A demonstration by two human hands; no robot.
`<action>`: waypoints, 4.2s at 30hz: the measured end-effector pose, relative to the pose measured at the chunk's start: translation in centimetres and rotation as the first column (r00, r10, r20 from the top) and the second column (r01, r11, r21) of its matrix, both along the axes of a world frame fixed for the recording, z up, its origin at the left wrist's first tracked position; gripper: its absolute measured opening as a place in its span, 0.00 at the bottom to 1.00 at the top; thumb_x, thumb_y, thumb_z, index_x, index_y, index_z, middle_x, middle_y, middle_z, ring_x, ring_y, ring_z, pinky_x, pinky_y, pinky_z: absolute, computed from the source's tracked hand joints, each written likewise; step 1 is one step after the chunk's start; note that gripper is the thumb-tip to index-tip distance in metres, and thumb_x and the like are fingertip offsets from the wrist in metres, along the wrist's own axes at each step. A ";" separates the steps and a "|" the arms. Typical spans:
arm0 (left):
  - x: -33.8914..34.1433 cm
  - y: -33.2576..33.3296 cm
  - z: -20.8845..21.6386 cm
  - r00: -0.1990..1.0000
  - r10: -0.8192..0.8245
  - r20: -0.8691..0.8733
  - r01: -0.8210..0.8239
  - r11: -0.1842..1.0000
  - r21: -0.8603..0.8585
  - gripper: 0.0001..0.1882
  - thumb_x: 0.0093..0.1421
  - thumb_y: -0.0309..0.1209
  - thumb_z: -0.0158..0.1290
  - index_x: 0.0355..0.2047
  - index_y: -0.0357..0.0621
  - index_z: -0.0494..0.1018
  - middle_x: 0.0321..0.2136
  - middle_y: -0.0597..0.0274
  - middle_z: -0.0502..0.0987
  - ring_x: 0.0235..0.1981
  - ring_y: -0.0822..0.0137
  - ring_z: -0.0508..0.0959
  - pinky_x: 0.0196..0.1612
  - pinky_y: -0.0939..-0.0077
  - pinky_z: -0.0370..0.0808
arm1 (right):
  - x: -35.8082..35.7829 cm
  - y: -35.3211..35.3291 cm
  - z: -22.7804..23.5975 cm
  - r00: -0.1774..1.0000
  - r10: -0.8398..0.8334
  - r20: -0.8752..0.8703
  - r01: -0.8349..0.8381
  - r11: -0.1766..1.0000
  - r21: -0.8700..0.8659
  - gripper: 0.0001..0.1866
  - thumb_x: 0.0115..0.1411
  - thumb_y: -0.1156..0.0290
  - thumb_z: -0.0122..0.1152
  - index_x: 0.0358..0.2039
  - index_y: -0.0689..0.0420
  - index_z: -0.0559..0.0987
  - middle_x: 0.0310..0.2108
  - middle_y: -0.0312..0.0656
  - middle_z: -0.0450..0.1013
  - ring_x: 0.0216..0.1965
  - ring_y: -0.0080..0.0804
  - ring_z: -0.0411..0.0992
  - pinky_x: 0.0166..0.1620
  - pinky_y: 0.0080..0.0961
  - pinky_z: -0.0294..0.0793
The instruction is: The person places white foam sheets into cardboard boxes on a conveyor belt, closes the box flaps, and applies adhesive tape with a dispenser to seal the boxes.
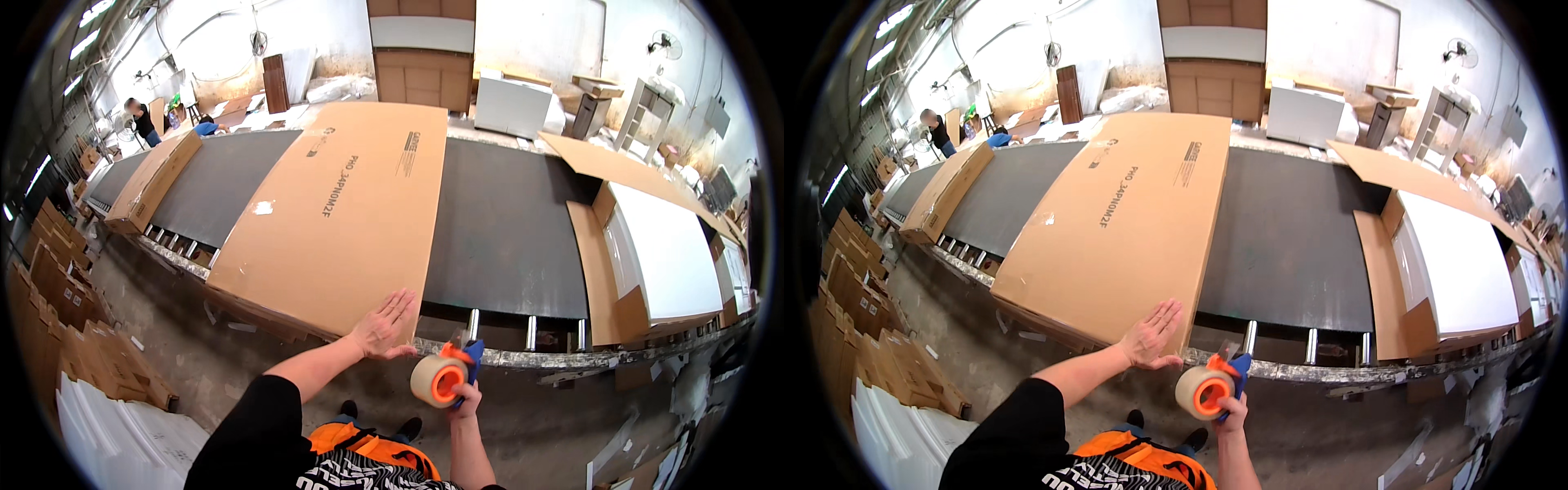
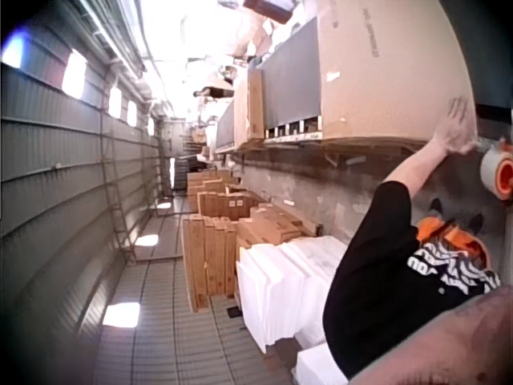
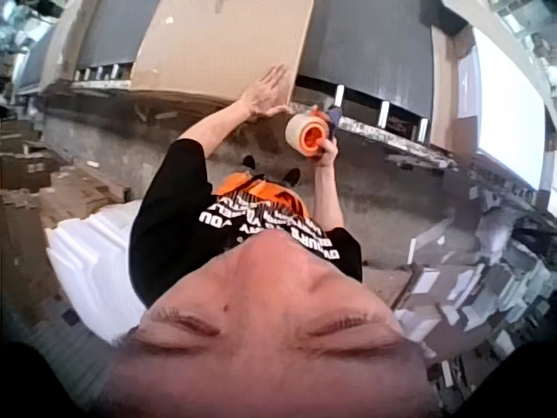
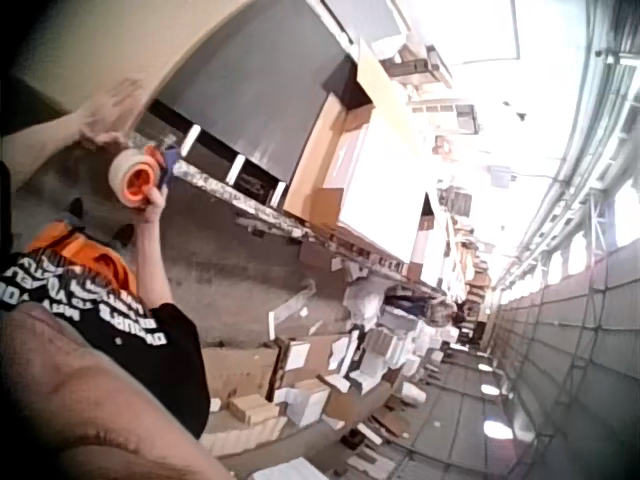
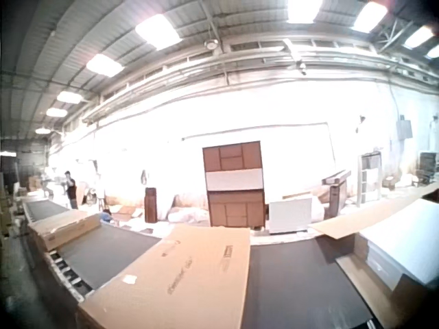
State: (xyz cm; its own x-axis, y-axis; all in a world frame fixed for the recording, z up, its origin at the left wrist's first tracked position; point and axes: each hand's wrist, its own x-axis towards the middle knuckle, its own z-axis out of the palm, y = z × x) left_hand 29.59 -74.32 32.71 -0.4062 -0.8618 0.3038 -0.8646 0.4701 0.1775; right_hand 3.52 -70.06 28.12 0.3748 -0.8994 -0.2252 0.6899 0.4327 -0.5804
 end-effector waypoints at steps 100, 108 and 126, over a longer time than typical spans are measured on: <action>42.3 2.6 -1.9 0.830 0.557 0.020 -0.555 0.830 -0.055 0.33 0.58 0.50 0.49 0.58 0.40 0.65 0.61 0.41 0.61 0.62 0.33 0.56 0.66 0.44 0.49 | 35.4 -19.4 3.7 -0.352 -0.603 -0.716 -0.437 0.782 -0.444 0.41 0.52 0.58 0.64 0.62 0.65 0.59 0.67 0.63 0.42 0.64 0.65 0.48 0.64 0.50 0.52; 43.6 4.4 -0.4 0.825 0.564 0.012 -0.564 0.825 0.007 0.30 0.58 0.47 0.51 0.57 0.44 0.68 0.60 0.47 0.64 0.63 0.36 0.58 0.65 0.48 0.54 | 35.1 -35.3 5.1 -0.545 -0.446 -0.710 -0.381 0.886 -0.265 0.29 0.63 0.48 0.44 0.50 0.62 0.73 0.51 0.63 0.67 0.54 0.57 0.66 0.56 0.48 0.65; 58.4 9.7 -0.3 0.899 0.435 -0.049 -0.424 0.893 0.149 0.32 0.61 0.50 0.48 0.61 0.46 0.63 0.64 0.54 0.61 0.66 0.51 0.56 0.68 0.60 0.51 | 35.8 -15.7 4.8 -0.579 -0.289 -0.763 -0.193 0.957 -0.216 0.31 0.64 0.42 0.39 0.39 0.59 0.78 0.37 0.59 0.76 0.42 0.59 0.75 0.46 0.52 0.72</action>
State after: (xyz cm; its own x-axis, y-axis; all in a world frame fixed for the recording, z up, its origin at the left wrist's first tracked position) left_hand 87.94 -64.59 32.44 0.0334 -0.9809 0.1918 -0.9574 0.0236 0.2877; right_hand 39.34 -85.75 32.95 -0.2219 -0.9740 0.0455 -0.9425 0.2023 -0.2659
